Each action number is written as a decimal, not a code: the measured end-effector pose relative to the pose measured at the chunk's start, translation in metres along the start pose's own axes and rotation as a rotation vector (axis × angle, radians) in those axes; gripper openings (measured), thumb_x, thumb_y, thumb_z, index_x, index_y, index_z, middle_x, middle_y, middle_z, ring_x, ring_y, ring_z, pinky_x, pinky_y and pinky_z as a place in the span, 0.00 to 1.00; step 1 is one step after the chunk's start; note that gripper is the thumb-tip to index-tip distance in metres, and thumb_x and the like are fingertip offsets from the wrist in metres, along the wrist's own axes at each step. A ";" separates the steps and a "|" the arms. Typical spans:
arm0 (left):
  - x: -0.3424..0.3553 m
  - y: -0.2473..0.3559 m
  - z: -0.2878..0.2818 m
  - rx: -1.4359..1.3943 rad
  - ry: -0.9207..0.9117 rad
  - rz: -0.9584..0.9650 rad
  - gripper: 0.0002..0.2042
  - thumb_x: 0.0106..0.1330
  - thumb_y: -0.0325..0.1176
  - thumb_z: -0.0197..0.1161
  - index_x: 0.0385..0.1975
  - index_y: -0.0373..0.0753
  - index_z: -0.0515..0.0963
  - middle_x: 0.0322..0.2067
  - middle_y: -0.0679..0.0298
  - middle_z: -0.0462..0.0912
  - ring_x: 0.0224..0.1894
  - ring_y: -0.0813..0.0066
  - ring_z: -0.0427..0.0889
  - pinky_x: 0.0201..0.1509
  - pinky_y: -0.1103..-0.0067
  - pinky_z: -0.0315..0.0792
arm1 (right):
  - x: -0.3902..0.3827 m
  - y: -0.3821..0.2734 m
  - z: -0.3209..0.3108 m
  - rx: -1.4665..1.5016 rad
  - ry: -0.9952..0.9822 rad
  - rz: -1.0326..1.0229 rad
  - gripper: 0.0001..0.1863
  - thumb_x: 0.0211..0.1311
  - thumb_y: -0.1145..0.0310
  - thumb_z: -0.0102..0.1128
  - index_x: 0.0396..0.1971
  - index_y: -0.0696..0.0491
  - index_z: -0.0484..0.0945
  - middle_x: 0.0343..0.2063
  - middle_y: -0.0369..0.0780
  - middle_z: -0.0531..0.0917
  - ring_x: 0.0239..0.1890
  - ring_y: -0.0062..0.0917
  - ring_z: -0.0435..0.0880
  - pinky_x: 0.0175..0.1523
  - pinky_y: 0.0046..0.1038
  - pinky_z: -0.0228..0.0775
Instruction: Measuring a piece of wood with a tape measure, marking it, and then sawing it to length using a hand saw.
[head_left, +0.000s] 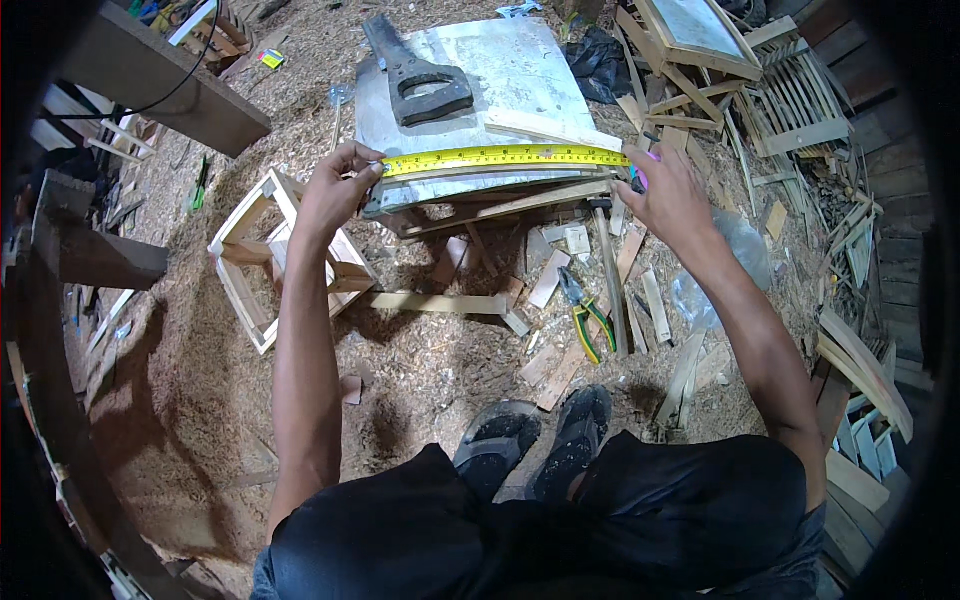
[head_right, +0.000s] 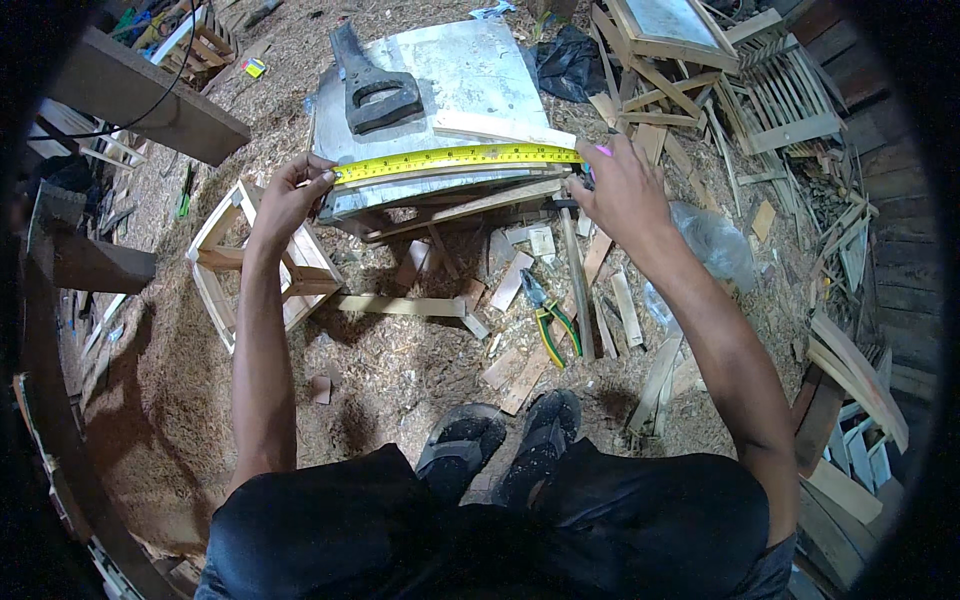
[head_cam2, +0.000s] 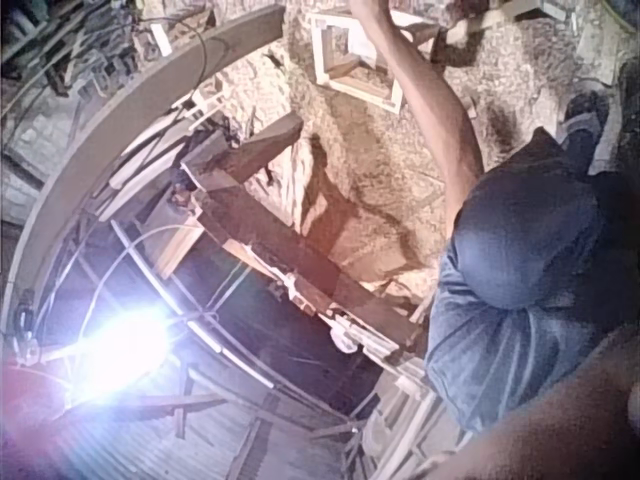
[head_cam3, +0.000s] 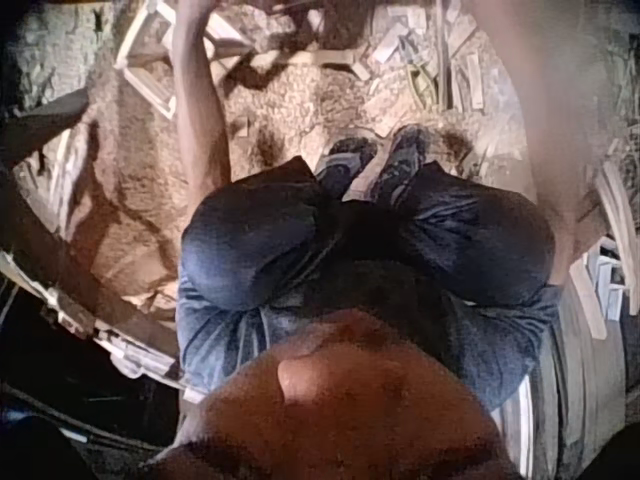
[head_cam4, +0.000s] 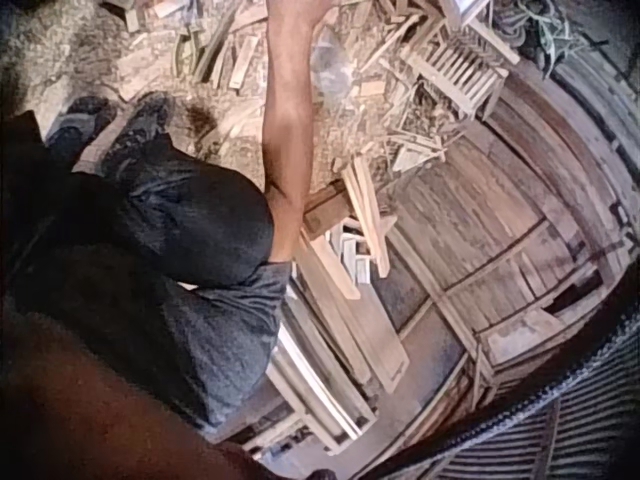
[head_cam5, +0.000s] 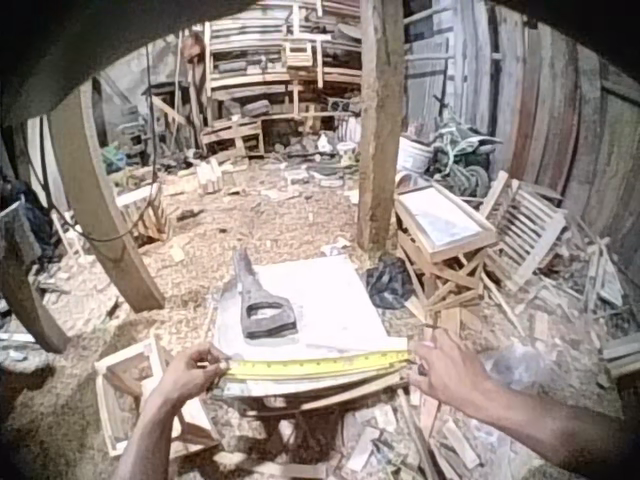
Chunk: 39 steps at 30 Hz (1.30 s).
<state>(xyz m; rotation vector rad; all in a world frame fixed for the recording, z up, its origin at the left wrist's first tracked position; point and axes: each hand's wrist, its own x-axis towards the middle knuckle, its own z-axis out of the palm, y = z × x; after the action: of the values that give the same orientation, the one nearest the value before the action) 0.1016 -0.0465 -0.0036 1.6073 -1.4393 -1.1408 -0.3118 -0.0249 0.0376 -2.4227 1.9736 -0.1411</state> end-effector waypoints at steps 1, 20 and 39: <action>0.000 0.000 -0.001 0.010 -0.007 -0.013 0.05 0.66 0.28 0.64 0.39 0.37 0.80 0.27 0.69 0.80 0.25 0.85 0.73 0.28 0.83 0.65 | 0.000 -0.001 -0.002 0.008 -0.018 0.012 0.25 0.61 0.56 0.65 0.57 0.47 0.76 0.48 0.49 0.75 0.55 0.43 0.75 0.56 0.49 0.69; -0.002 0.003 -0.001 0.006 -0.018 -0.012 0.04 0.69 0.31 0.63 0.38 0.39 0.80 0.23 0.73 0.76 0.22 0.88 0.68 0.25 0.85 0.60 | 0.006 0.011 0.002 0.042 -0.011 -0.037 0.26 0.59 0.57 0.67 0.57 0.46 0.77 0.48 0.50 0.76 0.53 0.46 0.78 0.56 0.46 0.71; -0.002 0.005 -0.004 -0.055 -0.053 -0.065 0.06 0.68 0.32 0.65 0.40 0.39 0.82 0.24 0.75 0.78 0.23 0.90 0.68 0.27 0.86 0.60 | 0.006 0.014 0.003 0.056 -0.040 -0.034 0.26 0.59 0.58 0.67 0.58 0.47 0.77 0.49 0.51 0.76 0.54 0.44 0.76 0.58 0.43 0.71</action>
<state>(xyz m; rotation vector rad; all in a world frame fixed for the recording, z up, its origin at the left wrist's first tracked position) 0.1038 -0.0459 0.0024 1.6068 -1.3863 -1.2573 -0.3241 -0.0342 0.0345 -2.4061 1.8863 -0.1453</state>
